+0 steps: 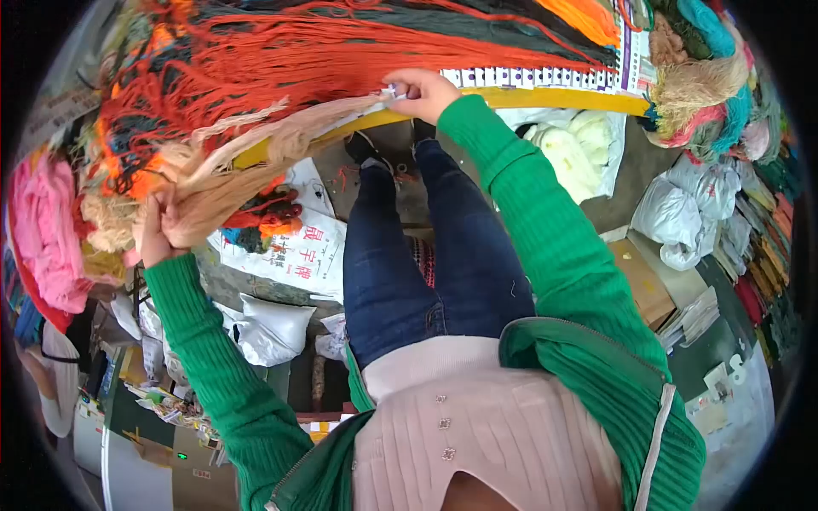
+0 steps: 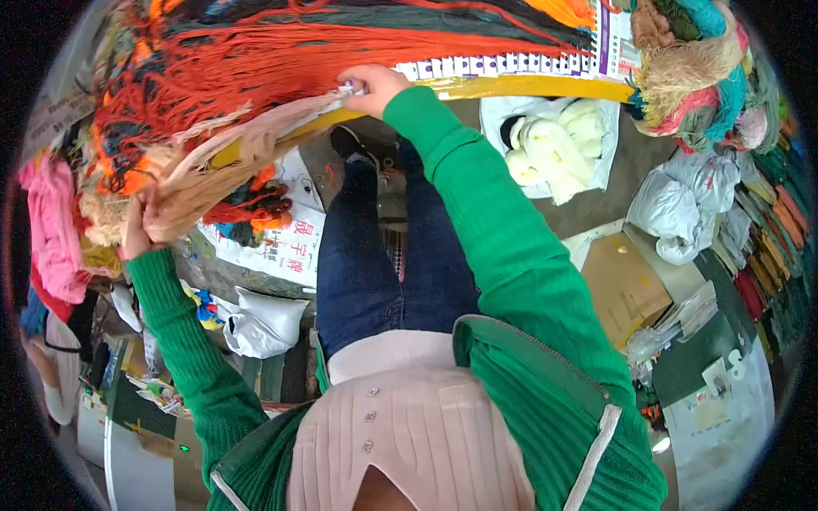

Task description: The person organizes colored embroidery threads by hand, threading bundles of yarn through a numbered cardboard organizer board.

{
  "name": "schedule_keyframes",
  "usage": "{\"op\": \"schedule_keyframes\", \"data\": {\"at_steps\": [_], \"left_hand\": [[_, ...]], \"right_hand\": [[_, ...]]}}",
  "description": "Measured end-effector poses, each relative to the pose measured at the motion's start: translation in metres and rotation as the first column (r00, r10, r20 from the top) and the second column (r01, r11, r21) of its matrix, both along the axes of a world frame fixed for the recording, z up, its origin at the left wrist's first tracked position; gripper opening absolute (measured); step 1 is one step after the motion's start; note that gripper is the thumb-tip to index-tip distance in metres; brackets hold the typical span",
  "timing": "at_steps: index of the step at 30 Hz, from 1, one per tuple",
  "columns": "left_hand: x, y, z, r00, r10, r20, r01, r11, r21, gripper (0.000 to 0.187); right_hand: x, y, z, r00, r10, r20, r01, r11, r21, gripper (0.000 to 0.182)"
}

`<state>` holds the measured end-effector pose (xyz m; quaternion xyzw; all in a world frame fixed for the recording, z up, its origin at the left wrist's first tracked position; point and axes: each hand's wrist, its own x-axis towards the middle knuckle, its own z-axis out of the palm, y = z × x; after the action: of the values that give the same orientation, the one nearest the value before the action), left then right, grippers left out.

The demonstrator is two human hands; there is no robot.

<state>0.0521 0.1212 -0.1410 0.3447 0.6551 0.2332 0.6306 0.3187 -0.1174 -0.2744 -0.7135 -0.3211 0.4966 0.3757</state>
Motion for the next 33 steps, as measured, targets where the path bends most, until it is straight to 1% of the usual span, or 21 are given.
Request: {"op": "schedule_keyframes", "data": {"at_steps": [2, 3, 4, 5, 6, 8, 9, 10, 12, 14, 17, 18, 20, 21, 23, 24, 26, 27, 29, 30, 33], "left_hand": [[-0.069, 0.021, -0.009, 0.888, -0.346, 0.303, 0.359, 0.933, 0.016, 0.023], [-0.008, -0.035, 0.039, 0.792, -0.467, 0.393, 0.449, 0.882, 0.144, 0.021], [0.012, -0.057, 0.053, 0.730, -0.595, 0.336, 0.551, 0.804, 0.224, 0.020], [0.020, -0.079, 0.065, 0.694, -0.644, 0.322, 0.533, 0.760, 0.372, 0.021], [0.020, -0.092, 0.070, 0.677, -0.600, 0.426, 0.507, 0.800, 0.321, 0.023], [0.008, -0.113, 0.064, 0.518, -0.207, 0.830, 0.447, 0.892, -0.057, 0.027], [0.004, -0.122, 0.062, 0.408, -0.042, 0.912, 0.476, 0.862, -0.173, 0.029], [0.004, -0.129, 0.064, 0.359, -0.009, 0.933, 0.500, 0.846, -0.184, 0.031], [0.021, -0.141, 0.090, 0.703, -0.166, 0.692, 0.347, 0.929, -0.129, 0.033], [0.041, -0.144, 0.118, 0.697, -0.165, 0.697, 0.301, 0.950, -0.076, 0.038], [0.035, -0.141, 0.123, 0.551, -0.285, 0.784, 0.429, 0.903, 0.026, 0.045], [0.038, -0.145, 0.128, 0.589, -0.287, 0.755, 0.357, 0.931, 0.075, 0.047], [0.034, -0.139, 0.136, 0.406, -0.290, 0.867, 0.425, 0.900, 0.102, 0.050], [0.033, -0.139, 0.143, 0.472, -0.240, 0.848, 0.389, 0.920, 0.044, 0.053], [0.026, -0.140, 0.138, 0.376, -0.109, 0.920, 0.365, 0.930, -0.039, 0.050], [0.026, -0.148, 0.135, 0.463, -0.162, 0.871, 0.259, 0.965, 0.042, 0.042], [0.026, -0.150, 0.137, 0.575, -0.389, 0.720, 0.362, 0.910, 0.203, 0.033], [0.026, -0.147, 0.146, 0.402, -0.261, 0.877, 0.418, 0.905, 0.078, 0.029], [0.024, -0.149, 0.144, 0.416, -0.125, 0.901, 0.358, 0.933, -0.036, 0.030], [0.021, -0.146, 0.149, 0.292, -0.094, 0.952, 0.411, 0.911, -0.036, 0.031], [0.019, -0.145, 0.152, 0.276, -0.079, 0.958, 0.431, 0.901, -0.050, 0.032]], "right_hand": [[0.002, -0.001, -0.003, 0.999, 0.027, 0.040, -0.030, 0.997, 0.064, 0.043], [0.002, -0.001, 0.009, 0.980, 0.070, 0.189, -0.084, 0.994, 0.070, 0.045], [-0.001, -0.003, 0.023, 0.970, 0.066, 0.233, -0.086, 0.993, 0.078, 0.046], [-0.005, -0.006, 0.038, 0.959, 0.065, 0.278, -0.092, 0.992, 0.087, 0.047], [-0.011, -0.010, 0.052, 0.966, 0.033, 0.255, -0.081, 0.981, 0.179, 0.047], [-0.026, -0.009, 0.099, 0.994, -0.013, 0.106, -0.004, 0.987, 0.159, 0.031], [-0.034, -0.009, 0.119, 0.990, -0.004, 0.141, -0.028, 0.974, 0.227, 0.021], [-0.040, -0.006, 0.143, 0.990, 0.035, 0.139, -0.063, 0.976, 0.208, 0.012], [-0.060, -0.003, 0.174, 0.996, -0.059, -0.069, 0.069, 0.988, 0.140, 0.009], [-0.080, 0.008, 0.217, 0.953, -0.142, -0.268, 0.170, 0.982, 0.083, 0.009], [-0.105, 0.022, 0.257, 0.844, -0.050, -0.534, 0.104, 0.992, 0.072, 0.012], [-0.111, 0.025, 0.263, 0.847, -0.033, -0.530, 0.086, 0.993, 0.075, 0.012], [-0.112, 0.023, 0.271, 0.845, -0.043, -0.533, 0.114, 0.988, 0.101, 0.011], [-0.113, 0.023, 0.277, 0.842, -0.067, -0.536, 0.148, 0.983, 0.111, 0.011], [-0.113, 0.021, 0.284, 0.864, -0.076, -0.498, 0.149, 0.983, 0.108, 0.011], [-0.117, 0.022, 0.293, 0.890, -0.112, -0.441, 0.165, 0.983, 0.083, 0.010], [-0.119, 0.017, 0.294, 0.883, -0.086, -0.461, 0.158, 0.980, 0.121, 0.011], [-0.121, 0.015, 0.296, 0.855, -0.102, -0.508, 0.199, 0.970, 0.141, 0.011], [-0.120, 0.013, 0.303, 0.764, -0.122, -0.633, 0.283, 0.946, 0.160, 0.012], [-0.121, 0.012, 0.305, 0.698, -0.141, -0.702, 0.325, 0.936, 0.135, 0.013], [-0.121, 0.012, 0.319, 0.712, -0.157, -0.684, 0.294, 0.952, 0.087, 0.012]]}}
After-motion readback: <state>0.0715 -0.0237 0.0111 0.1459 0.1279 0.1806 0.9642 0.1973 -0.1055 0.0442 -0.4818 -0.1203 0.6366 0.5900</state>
